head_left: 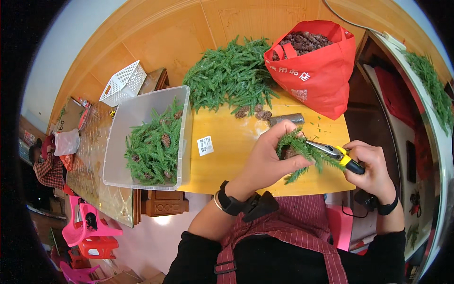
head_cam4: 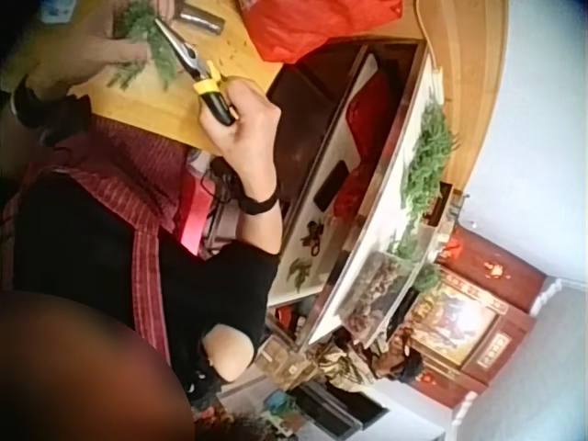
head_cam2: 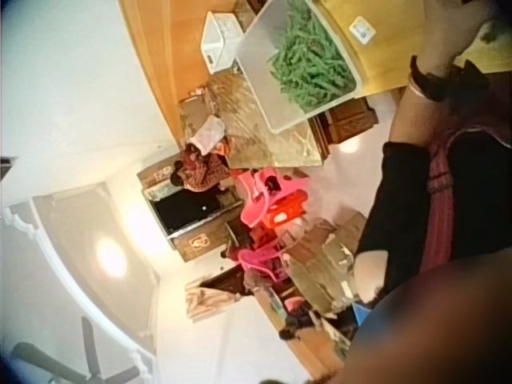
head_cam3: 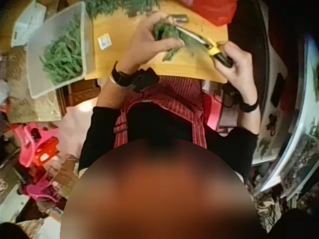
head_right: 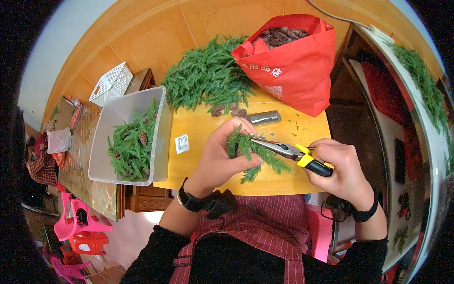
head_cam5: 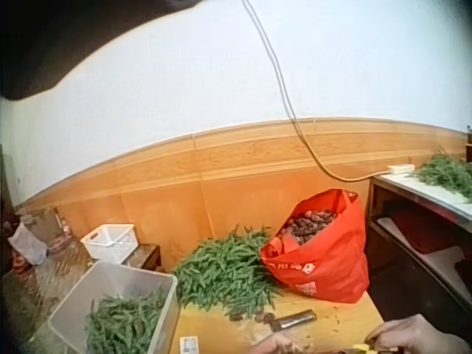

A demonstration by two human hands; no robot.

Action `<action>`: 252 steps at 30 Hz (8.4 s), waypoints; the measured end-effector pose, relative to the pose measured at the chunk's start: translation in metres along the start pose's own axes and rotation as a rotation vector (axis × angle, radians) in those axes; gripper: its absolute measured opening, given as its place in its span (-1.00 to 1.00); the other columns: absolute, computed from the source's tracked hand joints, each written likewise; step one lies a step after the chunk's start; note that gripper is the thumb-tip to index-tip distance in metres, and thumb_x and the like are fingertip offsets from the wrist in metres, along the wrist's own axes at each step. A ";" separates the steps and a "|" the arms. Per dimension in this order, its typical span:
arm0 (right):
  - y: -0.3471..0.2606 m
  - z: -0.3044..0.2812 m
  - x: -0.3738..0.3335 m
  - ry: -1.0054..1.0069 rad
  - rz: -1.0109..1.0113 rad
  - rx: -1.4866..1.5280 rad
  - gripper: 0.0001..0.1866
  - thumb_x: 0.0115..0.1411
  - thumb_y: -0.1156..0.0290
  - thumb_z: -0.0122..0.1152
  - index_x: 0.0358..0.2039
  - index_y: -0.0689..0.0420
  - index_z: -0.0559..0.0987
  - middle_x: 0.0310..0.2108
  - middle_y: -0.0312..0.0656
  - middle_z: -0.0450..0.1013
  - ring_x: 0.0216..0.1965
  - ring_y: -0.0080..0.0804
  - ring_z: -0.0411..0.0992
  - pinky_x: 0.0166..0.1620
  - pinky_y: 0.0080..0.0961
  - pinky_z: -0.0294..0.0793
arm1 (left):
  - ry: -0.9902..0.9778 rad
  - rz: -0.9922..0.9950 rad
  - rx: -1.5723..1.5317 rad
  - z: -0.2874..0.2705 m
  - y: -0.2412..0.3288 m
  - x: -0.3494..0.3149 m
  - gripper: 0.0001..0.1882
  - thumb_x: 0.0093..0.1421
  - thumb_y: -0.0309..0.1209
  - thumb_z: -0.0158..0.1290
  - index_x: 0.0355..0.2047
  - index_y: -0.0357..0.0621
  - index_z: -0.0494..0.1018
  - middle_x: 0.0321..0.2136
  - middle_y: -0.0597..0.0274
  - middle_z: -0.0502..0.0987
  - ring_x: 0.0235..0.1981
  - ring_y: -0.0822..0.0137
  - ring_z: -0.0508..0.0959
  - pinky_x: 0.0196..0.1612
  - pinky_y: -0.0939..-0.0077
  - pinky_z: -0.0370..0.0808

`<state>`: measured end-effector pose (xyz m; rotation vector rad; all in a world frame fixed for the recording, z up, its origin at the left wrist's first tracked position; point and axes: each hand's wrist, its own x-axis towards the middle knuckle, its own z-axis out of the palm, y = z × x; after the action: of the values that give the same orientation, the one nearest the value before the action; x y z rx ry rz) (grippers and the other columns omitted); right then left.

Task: Assembling small sprigs onto a branch using pliers and precision hand movements.

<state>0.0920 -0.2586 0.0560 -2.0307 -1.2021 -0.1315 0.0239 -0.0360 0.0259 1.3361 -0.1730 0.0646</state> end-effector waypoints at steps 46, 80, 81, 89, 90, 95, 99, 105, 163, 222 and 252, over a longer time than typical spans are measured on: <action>-0.014 0.002 0.002 -0.069 0.095 0.016 -0.73 -0.22 0.63 0.20 -0.73 0.21 0.23 -0.75 -0.16 0.21 -0.66 -0.36 0.29 -0.59 -0.59 0.22 | 0.347 0.679 0.484 0.004 -0.005 -0.009 -0.71 -0.24 -0.75 0.05 -0.50 -0.19 0.29 -0.47 0.20 0.34 -0.37 0.29 0.42 -0.28 0.44 0.37; 0.008 -0.017 0.013 -0.295 0.125 0.194 -0.75 -0.21 0.51 0.22 -0.71 0.17 0.26 -0.49 -0.10 0.50 -0.21 -0.29 0.40 -0.14 -0.46 0.33 | 0.109 0.137 -0.374 -0.004 0.001 -0.016 -0.77 0.04 -0.61 -0.05 -0.36 -0.09 0.15 -0.32 0.01 0.40 -0.44 0.36 0.42 -0.41 0.57 0.41; 0.007 -0.013 0.012 -0.283 0.129 0.233 -0.75 -0.22 0.51 0.22 -0.71 0.17 0.27 -0.49 -0.12 0.50 -0.19 -0.27 0.40 -0.14 -0.44 0.33 | 0.107 0.113 -0.411 -0.004 0.001 -0.017 -0.76 0.04 -0.57 -0.02 -0.36 -0.08 0.15 -0.34 0.01 0.40 -0.44 0.36 0.42 -0.43 0.60 0.39; 0.012 -0.002 0.012 -0.246 0.069 0.288 -0.80 -0.23 0.50 0.22 -0.71 0.17 0.33 -0.50 -0.16 0.50 -0.12 -0.27 0.38 -0.15 -0.42 0.35 | 0.051 0.063 -0.520 -0.005 -0.008 -0.017 -0.72 0.00 -0.47 0.07 -0.36 -0.12 0.19 -0.37 0.12 0.39 -0.39 0.34 0.44 -0.43 0.64 0.39; 0.013 0.000 0.012 -0.235 0.046 0.301 -0.78 -0.23 0.49 0.25 -0.70 0.18 0.33 -0.46 -0.10 0.45 -0.17 -0.24 0.40 -0.19 -0.45 0.35 | 0.036 0.063 -0.522 -0.005 -0.009 -0.017 -0.73 -0.01 -0.47 0.07 -0.35 -0.14 0.20 -0.37 0.14 0.38 -0.36 0.33 0.45 -0.40 0.61 0.41; 0.011 0.000 0.011 -0.210 0.042 0.270 -0.76 -0.23 0.49 0.27 -0.69 0.19 0.33 -0.48 -0.08 0.40 -0.26 -0.23 0.42 -0.26 -0.49 0.36 | 0.033 0.060 -0.516 -0.005 -0.010 -0.017 -0.73 -0.01 -0.47 0.08 -0.35 -0.18 0.22 -0.35 0.15 0.39 -0.29 0.32 0.47 -0.29 0.50 0.46; 0.007 0.000 0.010 -0.159 0.000 0.235 -0.78 -0.25 0.52 0.27 -0.70 0.19 0.35 -0.58 -0.14 0.38 -0.30 -0.23 0.43 -0.31 -0.50 0.38 | 0.000 0.108 -0.499 -0.007 -0.014 -0.016 -0.73 0.00 -0.47 0.10 -0.35 -0.17 0.22 -0.34 0.15 0.40 -0.28 0.33 0.48 -0.29 0.50 0.48; 0.007 0.000 0.008 -0.083 -0.044 0.138 -0.78 -0.28 0.56 0.25 -0.71 0.18 0.34 -0.65 -0.17 0.35 -0.37 -0.24 0.43 -0.37 -0.50 0.38 | -0.038 0.102 -0.489 -0.008 -0.013 -0.014 -0.75 0.01 -0.52 0.08 -0.36 -0.16 0.22 -0.35 0.13 0.41 -0.29 0.31 0.47 -0.31 0.56 0.45; 0.001 0.004 0.007 -0.122 0.082 0.190 -0.77 -0.28 0.55 0.22 -0.72 0.17 0.29 -0.56 -0.16 0.42 -0.20 -0.21 0.39 -0.21 -0.43 0.36 | 0.216 0.096 -0.158 0.001 -0.003 -0.024 -0.78 -0.07 -0.65 0.03 -0.37 -0.24 0.32 -0.41 0.20 0.42 -0.41 0.41 0.43 -0.37 0.63 0.37; 0.006 0.018 -0.001 -0.036 -0.024 0.116 -0.76 -0.30 0.57 0.25 -0.72 0.18 0.31 -0.63 -0.15 0.36 -0.43 -0.24 0.43 -0.38 -0.52 0.38 | 0.181 -0.061 -0.110 -0.007 0.004 -0.023 -0.87 -0.04 -0.53 0.09 -0.44 -0.25 0.39 -0.48 0.19 0.40 -0.52 0.39 0.39 -0.45 0.59 0.32; 0.004 0.044 0.003 -0.262 0.379 0.798 -0.81 -0.01 0.52 0.19 -0.62 0.14 0.34 -0.71 -0.50 0.15 -0.62 -0.81 0.06 -0.55 -0.75 0.01 | 0.269 -0.105 0.091 -0.004 0.002 -0.031 -0.83 -0.03 -0.59 0.11 -0.36 -0.31 0.47 -0.46 0.29 0.52 -0.50 0.60 0.45 -0.44 0.77 0.38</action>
<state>0.0847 -0.2286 0.0244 -1.5294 -0.7982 0.7081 -0.0064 -0.0299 0.0220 1.4110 0.1289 0.1637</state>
